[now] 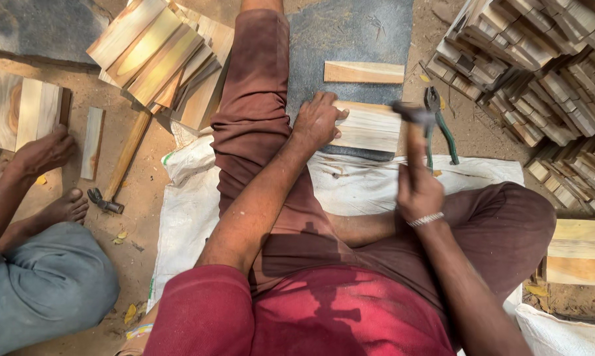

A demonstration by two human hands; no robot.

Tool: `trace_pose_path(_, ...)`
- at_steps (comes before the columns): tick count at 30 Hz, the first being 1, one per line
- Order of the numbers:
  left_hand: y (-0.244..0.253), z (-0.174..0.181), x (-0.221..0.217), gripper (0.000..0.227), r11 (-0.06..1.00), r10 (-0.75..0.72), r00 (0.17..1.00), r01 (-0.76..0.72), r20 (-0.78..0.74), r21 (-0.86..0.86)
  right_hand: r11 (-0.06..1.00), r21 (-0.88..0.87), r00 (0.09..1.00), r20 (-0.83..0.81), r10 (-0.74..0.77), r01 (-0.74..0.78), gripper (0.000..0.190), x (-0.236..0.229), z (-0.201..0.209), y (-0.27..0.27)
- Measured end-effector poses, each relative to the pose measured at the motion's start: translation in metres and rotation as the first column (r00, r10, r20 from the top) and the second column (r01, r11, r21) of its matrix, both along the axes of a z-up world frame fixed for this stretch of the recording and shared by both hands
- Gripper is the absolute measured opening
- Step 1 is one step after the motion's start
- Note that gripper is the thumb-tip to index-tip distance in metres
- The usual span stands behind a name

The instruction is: The person sits on the ground and assembles small wooden frames by nailing thin wooden strips together using a hammer. They repeatedly pick up pieces, align them, hammer nails, and place the finished frames aside.

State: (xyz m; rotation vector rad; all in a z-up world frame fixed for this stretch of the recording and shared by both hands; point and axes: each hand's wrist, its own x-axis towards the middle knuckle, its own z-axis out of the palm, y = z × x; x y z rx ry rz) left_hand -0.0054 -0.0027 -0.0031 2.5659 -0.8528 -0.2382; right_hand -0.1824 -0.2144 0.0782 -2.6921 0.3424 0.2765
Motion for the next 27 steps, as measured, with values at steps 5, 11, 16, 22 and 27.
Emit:
trace_pose_path(5, -0.002, 0.014, 0.003, 0.061, 0.999, -0.025, 1.0, 0.025, -0.007, 0.022, 0.986, -0.132, 0.939, -0.339, 0.052, -0.102, 0.081, 0.036, -0.005, 0.014)
trace_pose_path(11, 0.004, 0.029, -0.003, 0.064, 0.996, 0.056, 0.986, -0.066, -0.155, -0.062, 0.973, 0.181, 0.989, -0.04, -0.141, 0.145, 0.078, -0.004, 0.01, 0.004)
trace_pose_path(16, 0.004, 0.029, -0.02, 0.025, 0.982, 0.023, 0.997, -0.036, -0.067, -0.186, 0.793, 0.592, 0.822, 0.377, -0.427, 0.141, 0.078, -0.033, 0.035, -0.014)
trace_pose_path(22, -0.002, 0.029, -0.028, 0.023, 0.992, 0.008, 0.998, -0.001, 0.058, -0.128, 0.983, -0.113, 0.985, -0.109, 0.133, -0.146, 0.085, -0.018, 0.029, 0.002)
trace_pose_path(27, 0.008, 0.057, -0.029, 0.04, 0.984, 0.013, 0.993, 0.008, 0.117, -0.178, 0.961, 0.25, 0.98, 0.127, -0.152, 0.117, 0.075, -0.033, 0.036, 0.008)
